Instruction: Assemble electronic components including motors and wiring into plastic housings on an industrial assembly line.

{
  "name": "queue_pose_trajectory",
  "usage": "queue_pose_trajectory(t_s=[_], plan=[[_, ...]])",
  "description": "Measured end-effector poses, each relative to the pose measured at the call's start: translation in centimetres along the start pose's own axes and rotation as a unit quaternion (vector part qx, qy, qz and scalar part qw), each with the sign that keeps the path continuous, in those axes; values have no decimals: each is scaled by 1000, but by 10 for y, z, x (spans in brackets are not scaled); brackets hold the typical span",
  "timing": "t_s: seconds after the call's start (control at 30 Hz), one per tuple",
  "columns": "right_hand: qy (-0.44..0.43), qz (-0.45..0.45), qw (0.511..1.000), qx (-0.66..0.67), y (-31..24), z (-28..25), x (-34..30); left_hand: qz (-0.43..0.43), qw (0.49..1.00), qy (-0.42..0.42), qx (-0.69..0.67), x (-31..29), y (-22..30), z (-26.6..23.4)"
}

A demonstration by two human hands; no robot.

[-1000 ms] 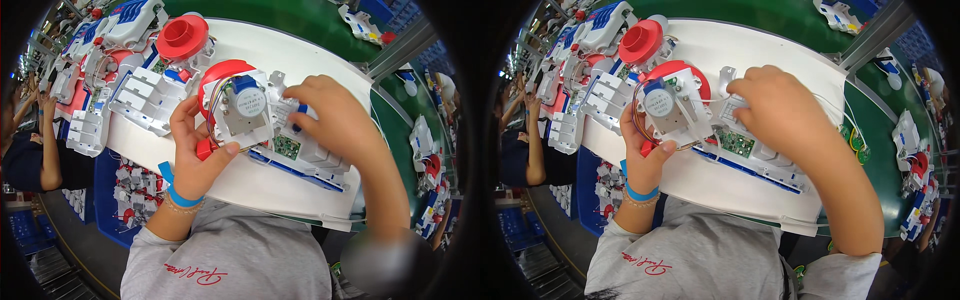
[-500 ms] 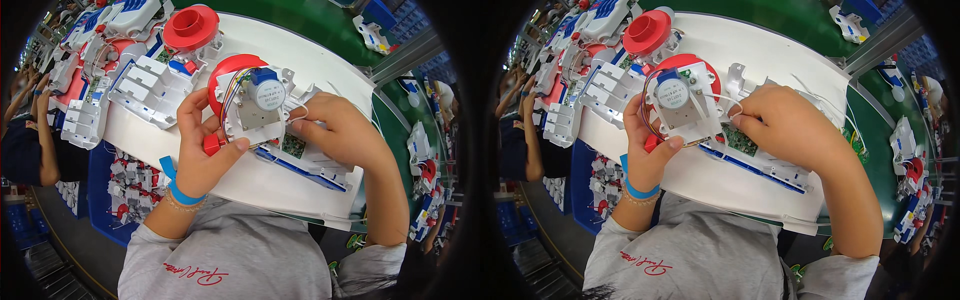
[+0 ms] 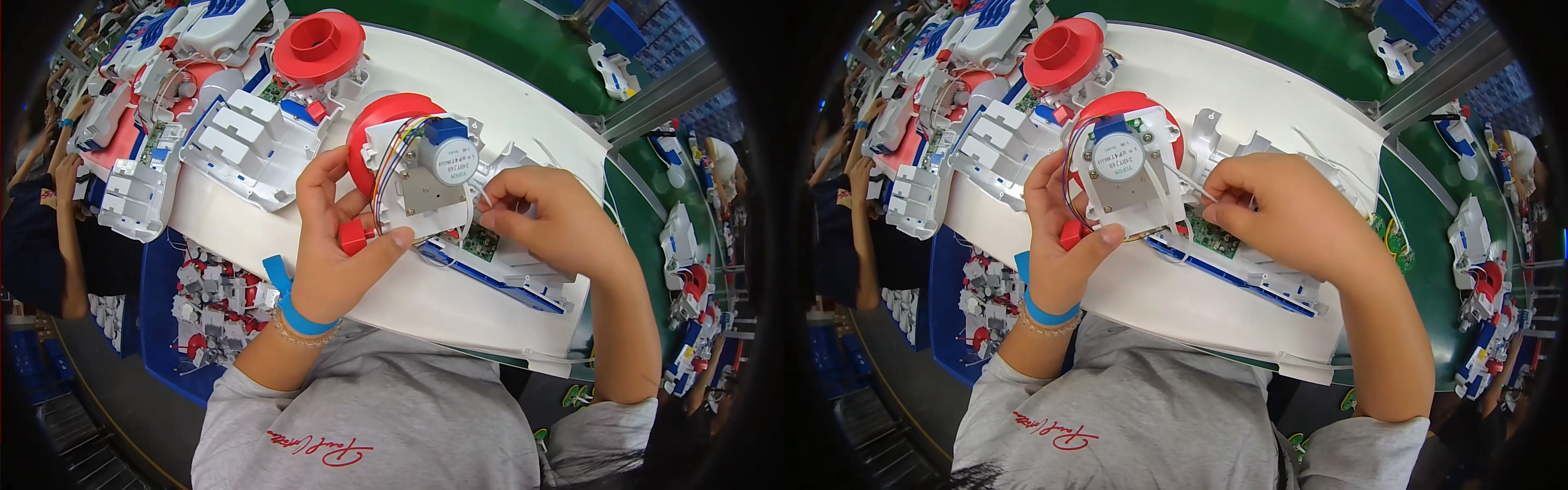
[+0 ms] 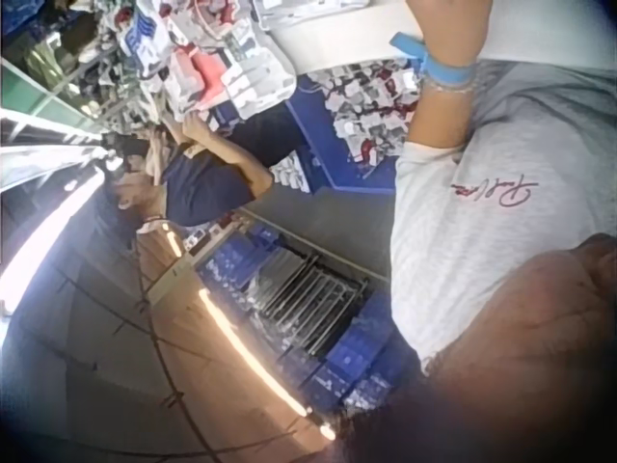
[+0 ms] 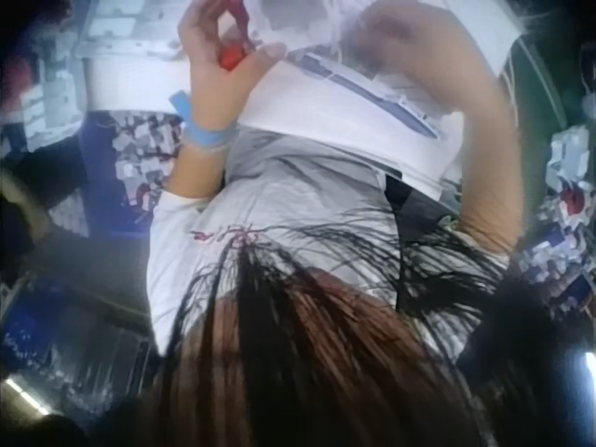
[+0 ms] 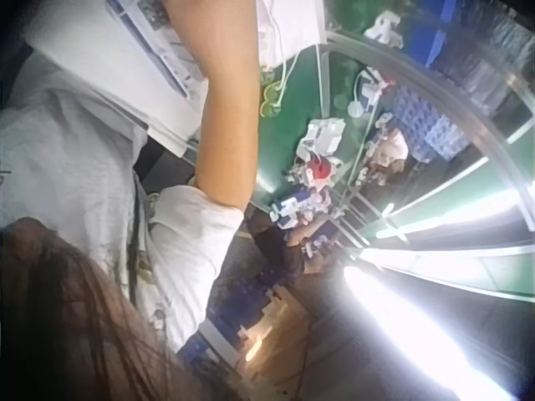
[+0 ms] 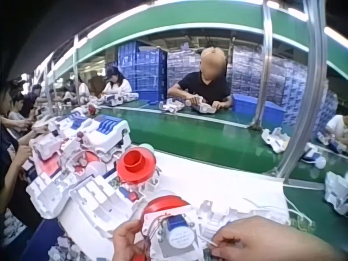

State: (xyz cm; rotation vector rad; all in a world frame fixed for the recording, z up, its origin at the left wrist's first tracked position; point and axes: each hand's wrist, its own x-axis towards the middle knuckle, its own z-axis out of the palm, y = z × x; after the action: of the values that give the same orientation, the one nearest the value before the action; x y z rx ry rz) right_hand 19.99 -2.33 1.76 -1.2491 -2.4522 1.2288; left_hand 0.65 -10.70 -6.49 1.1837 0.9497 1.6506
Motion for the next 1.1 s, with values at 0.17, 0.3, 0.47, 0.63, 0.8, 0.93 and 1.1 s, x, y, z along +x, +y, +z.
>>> queue_pose_trajectory(t_s=[0.17, 0.3, 0.47, 0.63, 0.8, 0.93, 1.1], plan=[[50, -101, 968, -224, 6, 6, 0, -5, 1000, 5, -10, 1, -1, 2], [29, -25, 975, -219, 0, 7, -2, -2, 1000, 2, -11, 1, 0, 3], [59, -112, 960, -248, 3, 11, 0, 9, 1000, -2, 0, 1, -1, 1], [51, -31, 978, -201, -8, 10, 2, 6, 1000, 3, -6, 0, -2, 1], [62, -17, 990, -125, 1, 15, 5, 43, 999, -11, 27, 0, -4, -1], [89, -6, 987, -134, 0, 20, 3, 67, 997, -21, 20, 0, -3, 3], [115, -55, 971, -201, 5, 26, 4, 82, 994, -25, 73, 2, -9, 1]])
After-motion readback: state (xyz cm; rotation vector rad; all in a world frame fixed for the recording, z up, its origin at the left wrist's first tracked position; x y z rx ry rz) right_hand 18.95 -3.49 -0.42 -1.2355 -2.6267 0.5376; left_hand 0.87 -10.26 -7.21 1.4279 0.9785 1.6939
